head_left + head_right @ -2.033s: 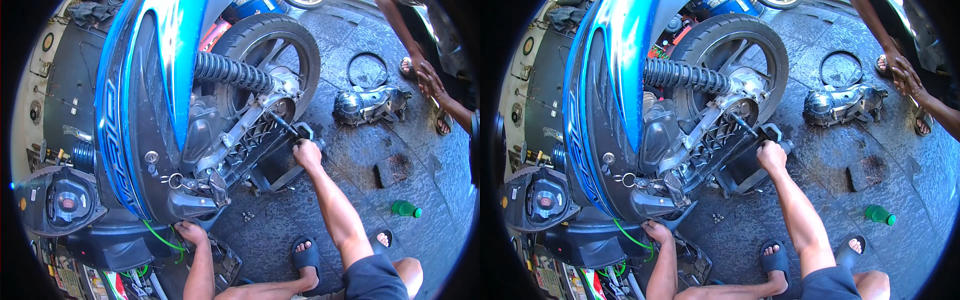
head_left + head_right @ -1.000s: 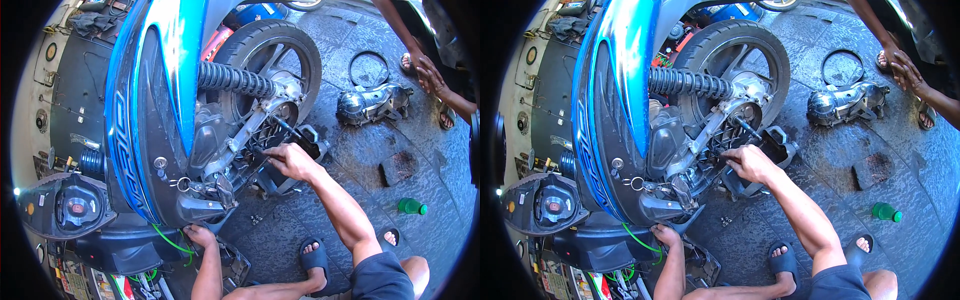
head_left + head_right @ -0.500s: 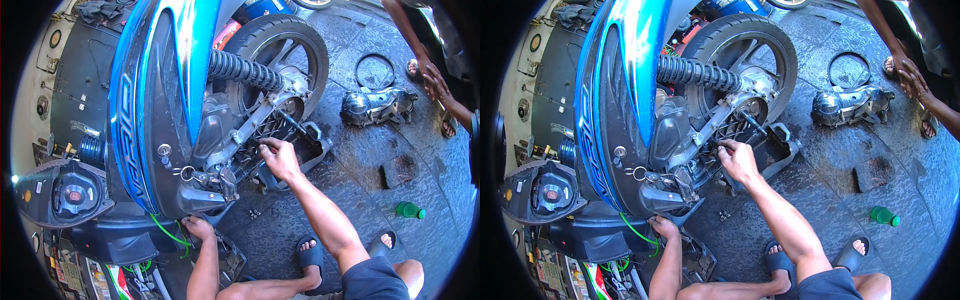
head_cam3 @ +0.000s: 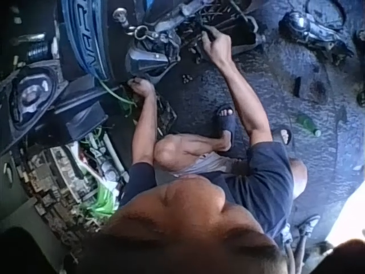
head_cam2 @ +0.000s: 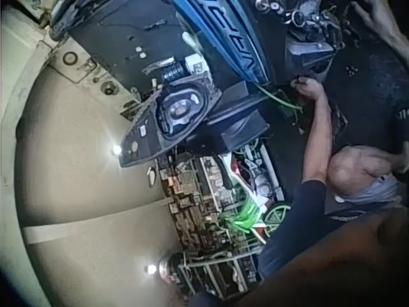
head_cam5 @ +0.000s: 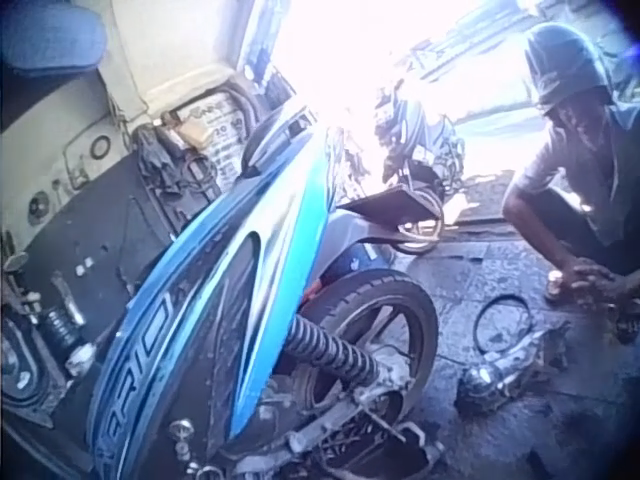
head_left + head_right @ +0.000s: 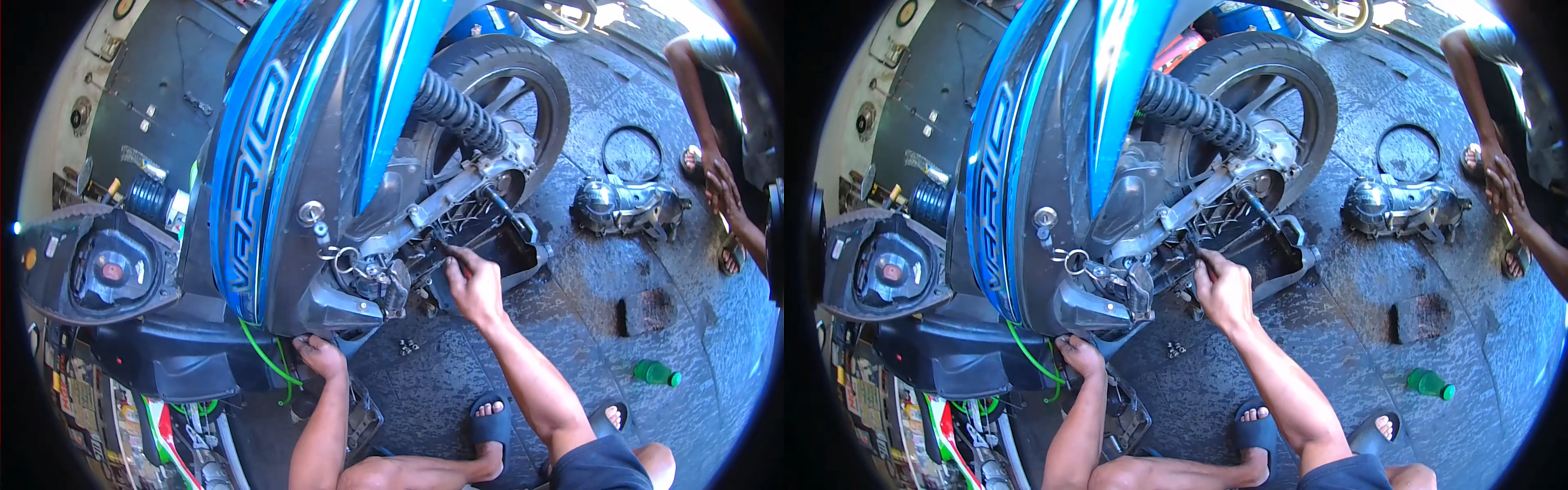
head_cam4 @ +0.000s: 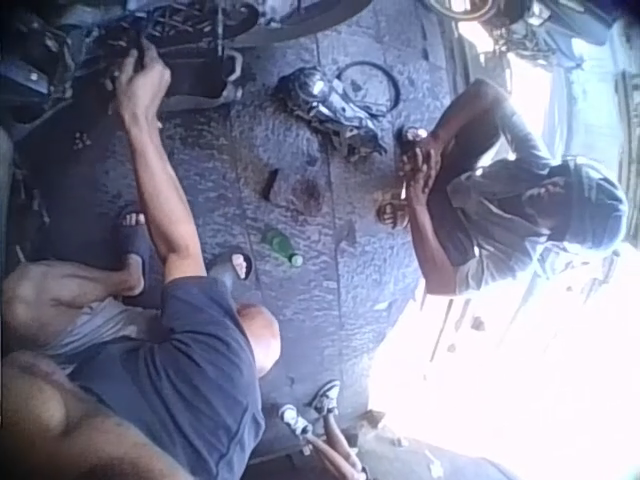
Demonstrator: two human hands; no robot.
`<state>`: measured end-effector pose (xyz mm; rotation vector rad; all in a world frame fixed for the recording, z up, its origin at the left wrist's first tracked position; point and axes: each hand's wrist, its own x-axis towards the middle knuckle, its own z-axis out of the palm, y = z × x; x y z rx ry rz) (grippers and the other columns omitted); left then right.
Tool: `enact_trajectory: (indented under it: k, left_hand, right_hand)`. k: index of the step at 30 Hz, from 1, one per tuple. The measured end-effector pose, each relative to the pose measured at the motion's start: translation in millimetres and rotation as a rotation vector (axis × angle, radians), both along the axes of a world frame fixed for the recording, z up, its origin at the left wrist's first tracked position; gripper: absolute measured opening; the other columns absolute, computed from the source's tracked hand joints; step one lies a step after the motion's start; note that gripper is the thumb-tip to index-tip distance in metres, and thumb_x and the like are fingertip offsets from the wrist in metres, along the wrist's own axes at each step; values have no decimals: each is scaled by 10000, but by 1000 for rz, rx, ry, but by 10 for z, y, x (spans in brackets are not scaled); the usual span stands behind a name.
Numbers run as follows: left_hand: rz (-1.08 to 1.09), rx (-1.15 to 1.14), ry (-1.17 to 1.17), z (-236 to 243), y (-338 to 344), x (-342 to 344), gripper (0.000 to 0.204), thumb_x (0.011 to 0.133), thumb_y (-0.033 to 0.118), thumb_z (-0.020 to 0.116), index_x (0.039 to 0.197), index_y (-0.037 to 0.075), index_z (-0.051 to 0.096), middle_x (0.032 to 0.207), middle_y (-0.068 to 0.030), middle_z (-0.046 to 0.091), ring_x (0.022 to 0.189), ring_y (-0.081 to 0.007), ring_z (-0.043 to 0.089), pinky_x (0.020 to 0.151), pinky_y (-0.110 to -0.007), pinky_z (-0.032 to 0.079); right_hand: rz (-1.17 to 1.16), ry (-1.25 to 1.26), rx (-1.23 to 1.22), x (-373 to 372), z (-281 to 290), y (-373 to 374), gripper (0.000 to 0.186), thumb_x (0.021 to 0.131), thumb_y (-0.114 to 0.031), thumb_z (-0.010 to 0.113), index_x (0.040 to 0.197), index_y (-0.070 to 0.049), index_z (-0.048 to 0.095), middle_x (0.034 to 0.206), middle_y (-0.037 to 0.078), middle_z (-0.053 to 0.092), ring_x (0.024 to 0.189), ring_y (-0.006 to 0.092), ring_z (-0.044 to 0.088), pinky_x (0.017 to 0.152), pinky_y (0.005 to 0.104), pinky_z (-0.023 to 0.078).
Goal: Repairing and maintaining the rear drivetrain assembly of a blue motorcycle.
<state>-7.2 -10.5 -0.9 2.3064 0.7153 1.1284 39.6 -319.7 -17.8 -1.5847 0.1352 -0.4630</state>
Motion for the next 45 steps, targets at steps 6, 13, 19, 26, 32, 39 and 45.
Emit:
enact_trajectory:
  k: [6,13,19,26,32,39,45]
  left_hand:
    - [-51,-12,-15,2,-28,2,280,823,169,400,935,-73,489,918,-294,557,870,-446,518,831,-497,371]
    - [-60,38,-44,-1,-34,23,295,825,168,403,927,-94,489,905,-302,554,856,-439,522,832,-490,381]
    - [-46,0,-37,67,-62,7,306,826,159,396,954,-105,481,918,-295,550,844,-424,523,821,-480,388]
    - [-91,-12,-34,6,-126,-44,256,841,143,392,924,-90,460,882,-264,541,803,-391,513,795,-461,397]
    - [-45,-22,-9,-12,-77,-13,237,840,141,385,906,-75,455,883,-279,546,811,-410,517,792,-480,388]
    - [-8,-9,24,10,-34,39,257,838,170,399,915,-61,481,899,-280,556,835,-413,524,794,-486,390]
    - [-111,-19,-31,-112,202,-1,276,881,178,460,995,-58,548,995,-236,609,915,-372,567,844,-453,427]
  right_hand:
    - [-49,-246,-431,96,-259,177,317,791,-53,637,1105,-10,626,861,156,657,761,331,590,722,395,503]
    - [101,47,1062,69,-578,46,330,938,-107,568,1237,30,544,925,123,676,718,124,596,662,251,515]
    - [108,159,1072,234,-540,-99,259,918,-139,595,1121,20,619,803,93,680,629,113,592,589,243,504]
    - [-1,513,-566,457,-1150,-951,298,844,-205,572,973,45,671,843,198,692,803,293,691,737,388,545]
    - [299,586,-888,623,-1591,-748,298,810,-228,566,891,40,667,903,241,677,894,372,661,788,452,525]
    - [192,188,551,-60,-430,-525,339,934,-184,542,1176,45,604,860,99,704,852,142,648,777,273,491]
    - [159,-67,804,346,-536,186,345,901,-196,590,1172,16,588,886,47,704,707,68,548,646,205,431]
